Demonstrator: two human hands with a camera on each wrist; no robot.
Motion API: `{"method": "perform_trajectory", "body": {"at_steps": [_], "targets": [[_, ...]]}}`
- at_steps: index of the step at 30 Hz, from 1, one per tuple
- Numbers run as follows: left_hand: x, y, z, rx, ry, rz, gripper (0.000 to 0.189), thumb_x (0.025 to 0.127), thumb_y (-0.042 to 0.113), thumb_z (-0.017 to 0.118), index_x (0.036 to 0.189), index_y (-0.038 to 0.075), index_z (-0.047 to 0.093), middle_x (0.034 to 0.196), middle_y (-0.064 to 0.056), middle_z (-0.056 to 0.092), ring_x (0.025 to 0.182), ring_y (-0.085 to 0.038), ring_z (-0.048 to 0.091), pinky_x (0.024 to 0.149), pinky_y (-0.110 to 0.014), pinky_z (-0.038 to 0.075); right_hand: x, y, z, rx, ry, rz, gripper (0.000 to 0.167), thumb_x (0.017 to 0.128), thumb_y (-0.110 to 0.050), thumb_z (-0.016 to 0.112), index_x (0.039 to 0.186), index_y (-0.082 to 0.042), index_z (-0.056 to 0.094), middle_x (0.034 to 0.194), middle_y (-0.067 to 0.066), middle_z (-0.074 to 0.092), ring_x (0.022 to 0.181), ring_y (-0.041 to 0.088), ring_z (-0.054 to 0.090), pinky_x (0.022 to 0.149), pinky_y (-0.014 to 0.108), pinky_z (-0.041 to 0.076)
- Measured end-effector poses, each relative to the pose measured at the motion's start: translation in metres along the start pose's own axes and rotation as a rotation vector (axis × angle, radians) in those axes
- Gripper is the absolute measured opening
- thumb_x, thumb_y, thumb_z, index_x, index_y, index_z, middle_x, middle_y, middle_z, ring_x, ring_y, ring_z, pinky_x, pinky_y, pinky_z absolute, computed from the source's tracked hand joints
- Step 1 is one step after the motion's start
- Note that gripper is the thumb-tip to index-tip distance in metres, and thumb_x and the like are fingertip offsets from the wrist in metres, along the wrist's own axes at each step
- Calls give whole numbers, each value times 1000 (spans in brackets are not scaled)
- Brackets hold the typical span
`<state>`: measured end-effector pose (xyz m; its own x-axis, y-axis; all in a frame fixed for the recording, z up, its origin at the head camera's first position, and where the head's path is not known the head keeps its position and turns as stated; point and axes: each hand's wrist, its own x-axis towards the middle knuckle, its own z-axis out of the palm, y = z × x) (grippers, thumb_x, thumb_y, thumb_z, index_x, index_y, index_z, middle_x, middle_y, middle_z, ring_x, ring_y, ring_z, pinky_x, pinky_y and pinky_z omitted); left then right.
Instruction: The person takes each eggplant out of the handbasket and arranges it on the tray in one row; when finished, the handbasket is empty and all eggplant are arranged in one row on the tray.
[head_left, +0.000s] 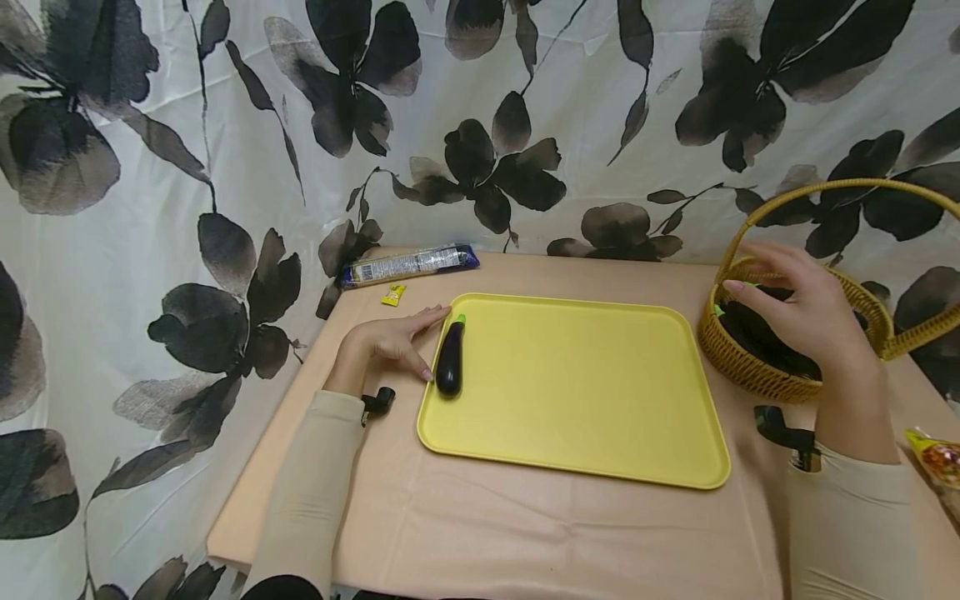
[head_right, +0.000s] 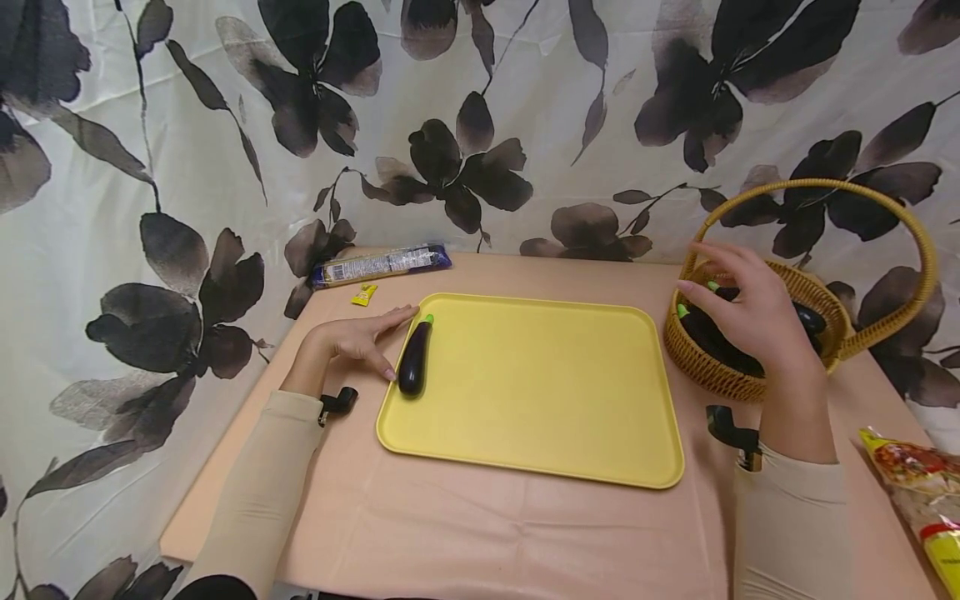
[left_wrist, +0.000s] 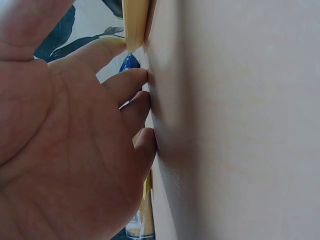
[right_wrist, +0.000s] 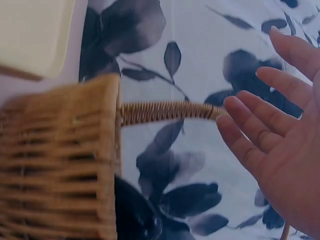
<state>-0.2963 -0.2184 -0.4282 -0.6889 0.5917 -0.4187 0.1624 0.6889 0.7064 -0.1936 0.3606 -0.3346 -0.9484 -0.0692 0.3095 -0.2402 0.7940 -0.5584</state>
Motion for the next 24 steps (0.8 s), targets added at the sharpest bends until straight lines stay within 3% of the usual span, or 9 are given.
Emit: {"method": "perform_trajectory", "body": {"at_steps": [1,4,6,8,9,13,16,20,24], "targets": [[0,0,0,0,0,0,138,64,30,101,169,29,11,177,-1,-8,163,-25,-13,131,-53,-5,0,3,-2,-7,-8,16,61,102,-35,67,158,-23,46,154,19,48,125,24,53,88,10,39],[0,0,0,6,1,-2,139,64,30,101,169,29,10,177,-1,-8,163,-25,-14,131,-53,-5,-1,12,-6,-14,-38,45,61,104,-37,64,160,-22,44,150,21,49,127,39,49,99,29,48],[0,-1,0,6,2,-3,139,64,30,101,169,29,11,177,-1,-8,162,-26,-14,131,-53,-5,-2,16,-7,-27,-44,50,61,104,-37,63,160,-23,44,148,21,50,125,38,49,102,51,50],[0,-1,0,6,4,-8,139,64,31,101,169,30,11,177,0,-9,162,-26,-14,131,-53,-5,-1,20,-7,-23,-59,51,60,105,-35,61,160,-18,43,149,24,48,125,47,47,96,70,42],[0,-1,0,7,4,-9,139,63,32,101,169,30,11,177,-1,-9,162,-26,-14,131,-53,-5,-1,22,-7,-32,-66,58,61,105,-36,61,160,-17,43,151,25,47,126,48,47,95,70,43],[0,-1,1,5,5,-19,140,62,33,101,169,31,11,177,1,-8,163,-25,-14,131,-53,-4,-1,29,-7,-44,-102,81,60,105,-36,61,157,-9,47,143,29,51,119,51,52,82,26,53],[0,-1,0,6,11,-22,140,62,33,101,169,32,11,177,1,-8,163,-24,-13,132,-52,-3,-1,35,-7,-69,-134,104,58,105,-38,60,153,-7,50,138,29,54,115,49,56,66,3,34],[1,-1,0,14,19,-20,140,62,33,102,169,32,12,177,1,-7,163,-24,-12,132,-51,-3,-1,44,-4,-95,-173,108,57,106,-37,58,152,-4,51,136,28,56,113,44,55,72,12,43],[1,-1,-1,23,18,-21,140,61,35,102,169,33,12,177,2,-7,163,-23,-12,132,-51,-2,-2,52,-1,-121,-198,114,57,107,-35,58,152,-2,50,128,30,58,109,44,55,80,48,54]]}}
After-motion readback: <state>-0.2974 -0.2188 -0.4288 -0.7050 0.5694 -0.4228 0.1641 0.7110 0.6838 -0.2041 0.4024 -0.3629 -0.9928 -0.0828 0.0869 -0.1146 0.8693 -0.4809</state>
